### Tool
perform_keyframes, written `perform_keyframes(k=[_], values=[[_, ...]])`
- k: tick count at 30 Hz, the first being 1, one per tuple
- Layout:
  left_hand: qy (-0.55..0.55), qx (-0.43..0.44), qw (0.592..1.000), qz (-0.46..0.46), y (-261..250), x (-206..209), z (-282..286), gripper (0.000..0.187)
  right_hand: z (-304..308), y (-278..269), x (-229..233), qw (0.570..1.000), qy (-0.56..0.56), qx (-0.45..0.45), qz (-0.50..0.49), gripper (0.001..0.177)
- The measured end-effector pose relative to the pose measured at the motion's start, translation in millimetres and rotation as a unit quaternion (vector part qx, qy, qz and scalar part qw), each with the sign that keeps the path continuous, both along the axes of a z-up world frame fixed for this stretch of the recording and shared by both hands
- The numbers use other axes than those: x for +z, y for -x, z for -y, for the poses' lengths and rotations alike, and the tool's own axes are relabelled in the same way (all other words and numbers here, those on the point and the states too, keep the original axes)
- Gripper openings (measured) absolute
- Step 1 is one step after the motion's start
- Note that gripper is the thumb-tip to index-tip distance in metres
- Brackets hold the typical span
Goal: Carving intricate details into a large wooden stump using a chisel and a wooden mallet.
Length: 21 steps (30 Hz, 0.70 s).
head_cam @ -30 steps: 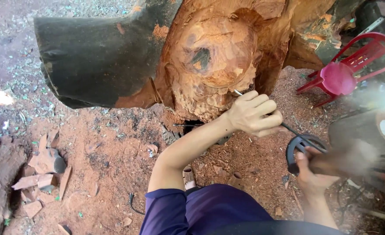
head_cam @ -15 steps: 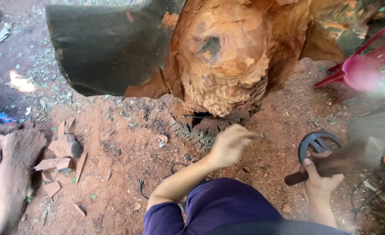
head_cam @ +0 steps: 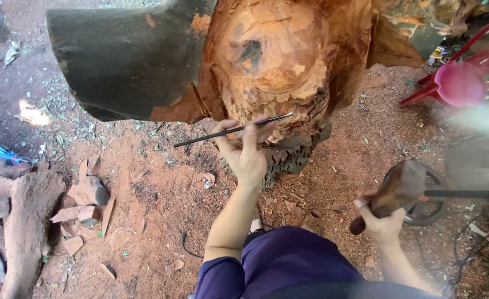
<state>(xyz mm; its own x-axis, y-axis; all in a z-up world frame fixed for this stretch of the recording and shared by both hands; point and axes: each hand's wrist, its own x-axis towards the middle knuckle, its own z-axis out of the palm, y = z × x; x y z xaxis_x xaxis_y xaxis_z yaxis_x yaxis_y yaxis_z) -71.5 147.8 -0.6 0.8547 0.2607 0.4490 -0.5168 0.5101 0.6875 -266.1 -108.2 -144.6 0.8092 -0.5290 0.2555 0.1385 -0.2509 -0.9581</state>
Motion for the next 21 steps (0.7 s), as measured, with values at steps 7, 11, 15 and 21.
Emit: perform_keyframes(k=[7,11,15,21], values=[[-0.06,0.063,0.995,0.05,-14,-20,22,0.01,-4,25,-1,0.996,0.025,0.012,-0.083,0.019],[-0.077,0.064,0.985,0.142,-23,-36,27,0.014,-7,30,0,0.993,0.023,-0.004,-0.119,0.018],[-0.135,0.109,0.966,0.192,-23,-32,28,0.013,-6,35,-3,0.985,0.017,-0.018,-0.171,0.02],[-0.153,0.068,0.966,0.199,-23,-29,18,0.009,-10,34,-2,0.984,0.022,-0.005,-0.175,0.02]])
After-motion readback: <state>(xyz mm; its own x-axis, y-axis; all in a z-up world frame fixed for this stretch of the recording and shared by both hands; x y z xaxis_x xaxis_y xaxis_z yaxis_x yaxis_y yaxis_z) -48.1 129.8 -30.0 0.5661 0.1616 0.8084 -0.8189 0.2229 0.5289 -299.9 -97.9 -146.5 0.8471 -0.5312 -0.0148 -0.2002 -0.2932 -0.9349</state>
